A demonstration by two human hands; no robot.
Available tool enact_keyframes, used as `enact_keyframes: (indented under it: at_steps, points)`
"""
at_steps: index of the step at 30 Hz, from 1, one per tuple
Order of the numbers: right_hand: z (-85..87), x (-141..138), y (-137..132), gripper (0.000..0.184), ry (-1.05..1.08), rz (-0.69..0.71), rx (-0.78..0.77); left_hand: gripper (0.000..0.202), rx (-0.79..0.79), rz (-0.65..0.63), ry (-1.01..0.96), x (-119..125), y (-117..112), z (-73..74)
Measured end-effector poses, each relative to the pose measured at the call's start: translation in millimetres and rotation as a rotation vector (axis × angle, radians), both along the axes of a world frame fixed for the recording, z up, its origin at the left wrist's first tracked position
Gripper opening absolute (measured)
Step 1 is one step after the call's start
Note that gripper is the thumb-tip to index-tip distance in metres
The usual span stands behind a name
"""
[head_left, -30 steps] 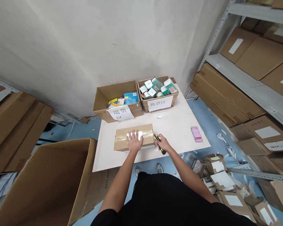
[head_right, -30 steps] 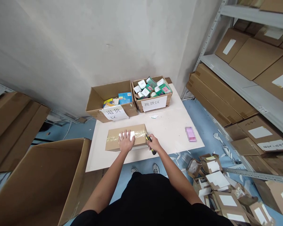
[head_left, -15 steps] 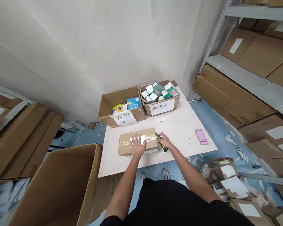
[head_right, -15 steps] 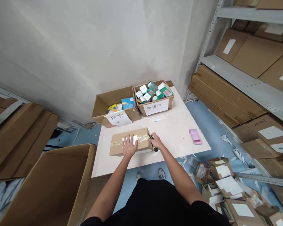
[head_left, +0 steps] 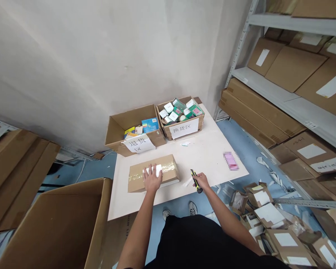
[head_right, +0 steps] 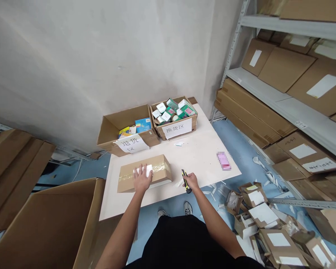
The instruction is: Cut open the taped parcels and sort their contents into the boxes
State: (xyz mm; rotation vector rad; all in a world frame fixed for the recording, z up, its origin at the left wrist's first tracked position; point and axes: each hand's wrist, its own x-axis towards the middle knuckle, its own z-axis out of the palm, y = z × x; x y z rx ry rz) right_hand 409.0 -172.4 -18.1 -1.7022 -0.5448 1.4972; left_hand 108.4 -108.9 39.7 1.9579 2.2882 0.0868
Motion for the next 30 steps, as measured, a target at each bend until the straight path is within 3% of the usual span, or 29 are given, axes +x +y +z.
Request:
enact_keyframes:
  at_steps: [3, 5, 9, 12, 15, 18, 22, 24, 27, 30]
  points:
    - [-29.5, 15, -16, 0.034, -0.018, -0.056, -0.114, 0.074, 0.047, 0.123, 0.005, -13, 1, 1.8]
    - [-40.8, 23, -13, 0.034, 0.024, -0.059, -0.052, 0.075, 0.052, 0.178, -0.001, -17, 4, 3.0]
    - [-42.1, 38, 24, 0.048, 0.011, -0.065, 0.143, 0.075, 0.050, 0.189, -0.002, -16, 9, 3.4]
    - [-39.7, 52, 52, 0.071, -0.200, -0.125, 0.043, 0.075, 0.059, 0.189, 0.003, -15, 6, 1.1]
    - [-42.9, 52, 59, 0.080, -0.386, -0.134, -0.043, 0.075, 0.060, 0.190, -0.005, -16, 4, -2.3]
    - [-43.5, 16, 53, 0.075, -0.444, -0.038, 0.079, 0.075, 0.063, 0.189, -0.012, -15, 3, -4.9]
    - [-25.2, -84, 57, 0.069, -0.402, 0.154, 0.385, 0.074, 0.033, 0.181, -0.004, -14, 5, -0.8]
    - [-9.3, -133, 65, 0.075, -0.393, 0.274, 0.441, 0.070, -0.022, 0.130, -0.004, -24, 9, 6.7]
    - [12.5, -179, 77, 0.081, -0.465, 0.320, 0.390, 0.060, -0.120, -0.027, -0.009, -60, 17, 23.0]
    - [21.6, -191, 84, 0.079, -0.498, 0.349, 0.352, 0.065, -0.188, -0.108, -0.010, -114, 23, 36.6]
